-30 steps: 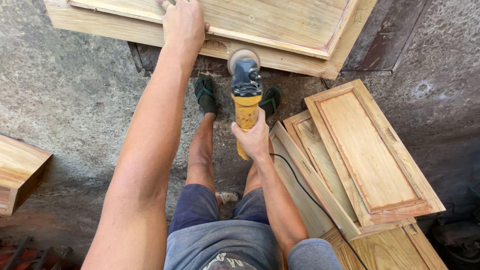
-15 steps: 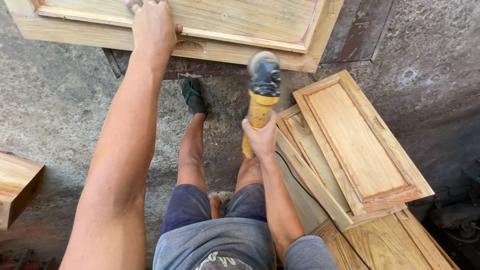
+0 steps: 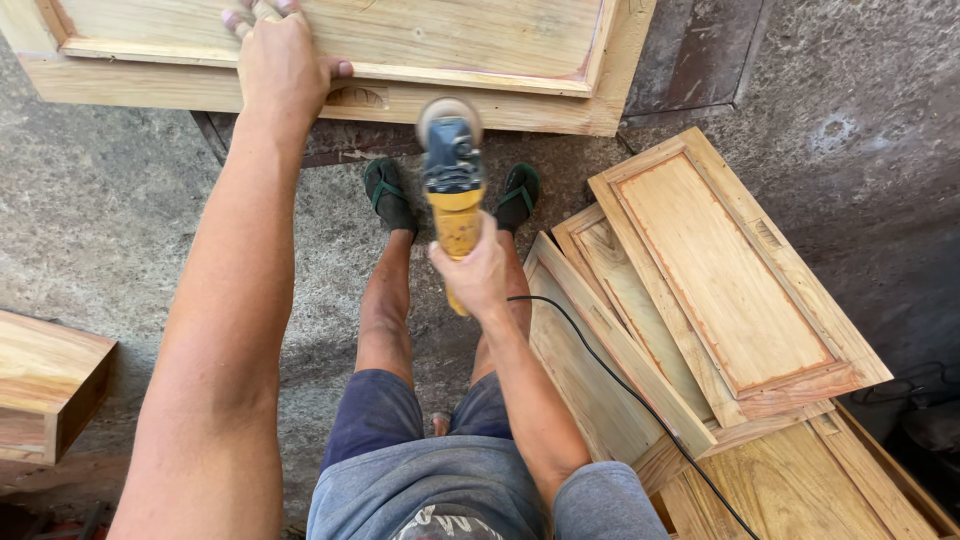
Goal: The person uses an orbital sander to smooth the surface of a wooden cabinet door. They move the sander across the flat panels and edges, then reposition the door to continue sanding different areas.
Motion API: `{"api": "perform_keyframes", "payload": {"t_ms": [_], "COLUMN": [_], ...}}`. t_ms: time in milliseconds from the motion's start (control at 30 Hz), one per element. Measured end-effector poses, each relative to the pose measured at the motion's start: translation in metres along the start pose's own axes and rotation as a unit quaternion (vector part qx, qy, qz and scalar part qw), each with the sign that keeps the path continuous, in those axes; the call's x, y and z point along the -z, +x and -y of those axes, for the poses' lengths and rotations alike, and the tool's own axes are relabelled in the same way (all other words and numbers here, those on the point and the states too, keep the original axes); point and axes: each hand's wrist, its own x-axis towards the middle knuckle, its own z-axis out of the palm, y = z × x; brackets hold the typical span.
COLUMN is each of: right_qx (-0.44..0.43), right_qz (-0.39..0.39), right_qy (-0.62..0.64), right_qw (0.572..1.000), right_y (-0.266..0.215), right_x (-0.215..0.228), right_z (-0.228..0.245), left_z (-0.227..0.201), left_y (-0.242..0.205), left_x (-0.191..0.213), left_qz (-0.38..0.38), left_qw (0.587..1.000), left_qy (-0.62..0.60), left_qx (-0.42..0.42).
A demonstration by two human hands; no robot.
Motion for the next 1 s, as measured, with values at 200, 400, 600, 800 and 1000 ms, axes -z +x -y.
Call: {"api": "perform_keyframes", "payload": {"t_ms": [200, 400, 600, 800, 1000], "right_qx": [0.009, 0.011, 0.014, 0.008, -0.033], "right_qz": [-0.084, -0.087, -0.051, -0.096, -0.072], "right_qy": [0.025, -0.008, 0.011, 0.023, 0.017], "right_qw": [0.996, 0.996, 0.999, 0.995, 0.997], "right_y": [0.003, 0.003, 0.003, 0.003, 0.006], "right_x": [0.049, 0.050, 0.049, 0.095, 0.091], "right_z": [-0.030, -0.033, -0.033, -0.057, -0.039], "left_z": [0.002, 0.004, 0.006, 0.008, 0.004], "left_y": [0.001, 0.002, 0.004, 0.000, 0.004], "left_x": [-0.003, -0.009, -0.012, -0.015, -0.010], "left_qz": [0.016, 0.048, 0.044, 0.039, 0.064], "left_qw": [1.000, 0.998, 0.998, 0.998, 0.995], "left_qy": [0.005, 0.044, 0.046, 0.058, 0.070], "left_qx": [0.010, 0.008, -0.009, -0.003, 0.011]}}
